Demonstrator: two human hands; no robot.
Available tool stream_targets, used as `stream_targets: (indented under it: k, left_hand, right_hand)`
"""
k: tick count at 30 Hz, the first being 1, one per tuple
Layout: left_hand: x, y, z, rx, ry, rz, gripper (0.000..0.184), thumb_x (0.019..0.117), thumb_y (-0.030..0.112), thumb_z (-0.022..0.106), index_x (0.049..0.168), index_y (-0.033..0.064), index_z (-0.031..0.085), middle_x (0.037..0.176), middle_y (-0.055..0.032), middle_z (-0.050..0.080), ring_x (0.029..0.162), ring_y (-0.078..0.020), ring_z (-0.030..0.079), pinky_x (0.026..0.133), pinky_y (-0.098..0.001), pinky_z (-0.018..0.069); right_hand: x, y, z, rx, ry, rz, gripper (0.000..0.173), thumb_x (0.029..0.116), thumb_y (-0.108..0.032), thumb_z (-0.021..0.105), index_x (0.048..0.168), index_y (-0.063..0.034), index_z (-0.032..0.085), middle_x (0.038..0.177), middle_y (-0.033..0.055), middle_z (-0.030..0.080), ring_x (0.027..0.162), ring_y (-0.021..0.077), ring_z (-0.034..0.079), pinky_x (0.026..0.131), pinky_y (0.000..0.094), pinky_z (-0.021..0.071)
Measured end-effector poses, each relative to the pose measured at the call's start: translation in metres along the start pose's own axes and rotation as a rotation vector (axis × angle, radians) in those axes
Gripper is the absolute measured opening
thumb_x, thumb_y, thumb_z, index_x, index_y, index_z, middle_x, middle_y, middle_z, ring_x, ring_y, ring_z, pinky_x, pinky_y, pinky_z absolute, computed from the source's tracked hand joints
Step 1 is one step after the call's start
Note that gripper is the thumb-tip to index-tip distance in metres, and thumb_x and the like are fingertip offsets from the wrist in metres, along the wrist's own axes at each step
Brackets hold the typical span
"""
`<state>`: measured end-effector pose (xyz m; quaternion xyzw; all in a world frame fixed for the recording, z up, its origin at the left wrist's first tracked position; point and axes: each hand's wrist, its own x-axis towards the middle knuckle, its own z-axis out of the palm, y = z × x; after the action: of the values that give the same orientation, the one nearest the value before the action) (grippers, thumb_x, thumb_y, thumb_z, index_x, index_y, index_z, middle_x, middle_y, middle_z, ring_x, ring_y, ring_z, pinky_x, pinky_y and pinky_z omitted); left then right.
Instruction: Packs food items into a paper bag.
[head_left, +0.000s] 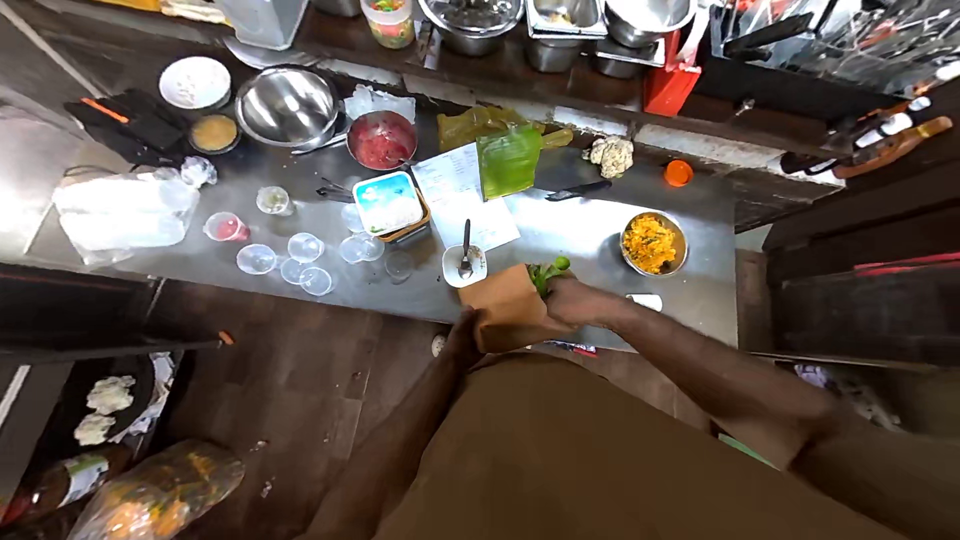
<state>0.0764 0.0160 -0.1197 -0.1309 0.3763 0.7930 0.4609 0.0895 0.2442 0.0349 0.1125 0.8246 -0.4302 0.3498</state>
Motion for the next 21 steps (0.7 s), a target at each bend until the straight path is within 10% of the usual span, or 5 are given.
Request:
stream_targets:
  k: [8, 12, 15, 19, 21]
  left_hand:
    - [0.017, 0.005, -0.006, -0.059, -0.224, 0.168, 0.075, 0.064, 0.079, 0.077, 0.112, 0.0218, 0.071, 0.101, -0.0027, 0.077, 0.094, -0.0169, 0.074, 0.082, -0.0415, 0.0628]
    - [0.01, 0.025, 0.024, 0.045, -0.313, 0.199, 0.085, 0.0652, 0.076, 0.078, 0.13, 0.023, 0.065, 0.11, -0.0002, 0.076, 0.099, -0.012, 0.073, 0.087, -0.0357, 0.0624]
    - [0.003, 0.034, 0.042, 0.113, -0.361, 0.182, 0.096, 0.0623, 0.076, 0.08, 0.14, 0.0241, 0.058, 0.114, 0.0008, 0.075, 0.099, -0.0106, 0.073, 0.085, -0.0335, 0.0625]
    - [0.006, 0.029, 0.043, 0.124, -0.398, 0.161, 0.096, 0.0646, 0.074, 0.08, 0.143, 0.0251, 0.056, 0.119, 0.001, 0.074, 0.104, -0.0112, 0.072, 0.09, -0.0353, 0.0619]
    - [0.012, 0.018, 0.035, 0.071, -0.271, 0.083, 0.076, 0.063, 0.072, 0.083, 0.119, 0.0223, 0.069, 0.102, -0.002, 0.077, 0.092, -0.0144, 0.075, 0.08, -0.0385, 0.0634]
  right_hand:
    - [-0.061, -0.017, -0.016, 0.226, 0.41, -0.443, 0.038, 0.0952, -0.019, 0.075, 0.133, -0.017, 0.069, 0.117, -0.0028, 0.075, 0.098, 0.0095, 0.073, 0.086, 0.0326, 0.0646]
    - [-0.058, -0.014, -0.005, -0.029, 0.465, -0.445, 0.01, 0.0984, -0.02, 0.068, 0.099, -0.015, 0.077, 0.084, -0.0043, 0.074, 0.073, 0.0048, 0.068, 0.069, 0.0313, 0.0597]
    - [-0.063, -0.024, -0.012, -0.167, 0.3, -0.249, 0.029, 0.1002, -0.019, 0.064, 0.073, -0.0109, 0.07, 0.068, 0.0, 0.065, 0.064, 0.0108, 0.062, 0.063, 0.0343, 0.0524]
    - [-0.058, -0.015, -0.007, -0.243, 0.371, -0.126, 0.019, 0.0973, -0.022, 0.068, 0.085, -0.0087, 0.071, 0.084, 0.0067, 0.069, 0.084, 0.0206, 0.068, 0.08, 0.0458, 0.0566]
    - [-0.059, -0.014, -0.007, -0.201, 0.469, -0.114, 0.018, 0.0951, -0.023, 0.071, 0.087, -0.0074, 0.07, 0.082, 0.0085, 0.067, 0.079, 0.0229, 0.068, 0.073, 0.0473, 0.057]
